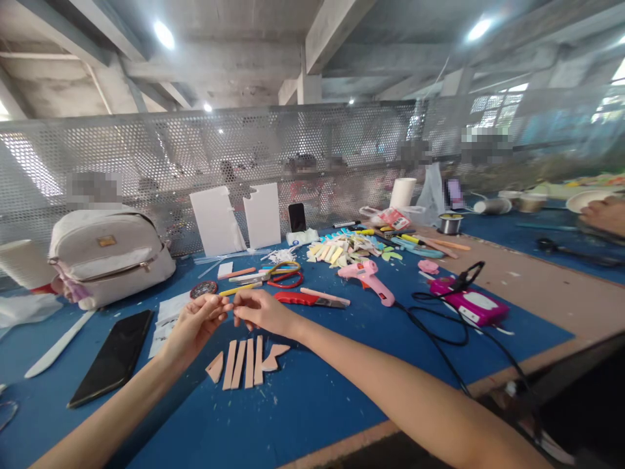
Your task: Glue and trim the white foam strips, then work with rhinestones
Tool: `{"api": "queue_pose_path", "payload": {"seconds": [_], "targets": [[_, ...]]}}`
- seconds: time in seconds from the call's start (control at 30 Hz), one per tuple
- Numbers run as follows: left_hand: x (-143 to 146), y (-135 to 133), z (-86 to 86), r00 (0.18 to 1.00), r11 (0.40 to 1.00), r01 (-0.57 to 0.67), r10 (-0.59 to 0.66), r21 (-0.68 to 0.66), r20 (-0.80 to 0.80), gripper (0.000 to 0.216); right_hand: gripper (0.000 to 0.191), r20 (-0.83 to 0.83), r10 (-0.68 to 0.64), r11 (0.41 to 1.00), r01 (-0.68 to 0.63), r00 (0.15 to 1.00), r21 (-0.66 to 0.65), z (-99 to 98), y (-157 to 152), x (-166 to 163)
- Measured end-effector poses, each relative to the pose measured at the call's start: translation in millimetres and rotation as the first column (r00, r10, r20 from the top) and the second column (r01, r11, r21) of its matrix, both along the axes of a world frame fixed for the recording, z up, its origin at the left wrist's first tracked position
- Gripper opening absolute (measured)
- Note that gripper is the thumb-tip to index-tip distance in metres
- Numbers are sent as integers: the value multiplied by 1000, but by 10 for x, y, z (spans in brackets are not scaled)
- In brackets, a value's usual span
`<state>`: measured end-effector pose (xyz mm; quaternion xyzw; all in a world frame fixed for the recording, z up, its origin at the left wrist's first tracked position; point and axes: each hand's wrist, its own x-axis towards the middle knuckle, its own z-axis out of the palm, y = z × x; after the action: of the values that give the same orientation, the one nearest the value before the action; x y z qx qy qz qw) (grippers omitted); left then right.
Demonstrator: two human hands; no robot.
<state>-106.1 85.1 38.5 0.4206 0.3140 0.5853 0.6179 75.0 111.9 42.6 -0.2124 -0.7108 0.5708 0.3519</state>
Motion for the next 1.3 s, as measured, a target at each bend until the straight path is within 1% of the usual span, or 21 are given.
{"api": "queue_pose_path", "payload": {"seconds": [0.13, 0.3, 0.37, 0.53, 0.6, 0.87, 1.07, 1.17, 1.3], "targets": [[5, -4, -7, 1000, 1000, -5, 5, -6, 9, 29, 16, 0, 19, 1000, -19, 1000, 21, 26, -19, 7], [-8, 9, -10, 1000, 1000, -10, 10, -8, -1, 29, 23, -3, -2, 999, 2, 1000, 42, 27, -19, 7], [-5, 7, -4, 1000, 1000, -2, 2, -6, -17, 30, 25, -17, -46, 997, 47, 999, 55, 21, -9, 5], [37, -35, 6, 995, 999, 53, -53, -9, -87, 32, 31, -77, -211, 972, 218, 974, 90, 19, 31, 5], [45, -46, 5, 993, 998, 59, -60, -7, -103, 32, 33, -84, -244, 963, 251, 966, 95, 22, 43, 3], [3, -3, -44, 991, 999, 47, -44, 25, -125, 29, 38, -48, -258, 961, 261, 965, 87, -6, 75, -12], [-35, 14, -94, 983, 995, 72, -60, 63, -173, 15, 40, -18, -240, 966, 241, 971, 98, -12, 86, 7], [-50, 26, -107, 981, 994, 78, -64, 71, -183, 15, 39, -7, -252, 960, 250, 968, 126, -17, 92, 15], [-53, 39, -102, 986, 995, 53, -40, 79, -160, 15, 40, 7, -259, 956, 255, 966, 145, -33, 99, 9]]}}
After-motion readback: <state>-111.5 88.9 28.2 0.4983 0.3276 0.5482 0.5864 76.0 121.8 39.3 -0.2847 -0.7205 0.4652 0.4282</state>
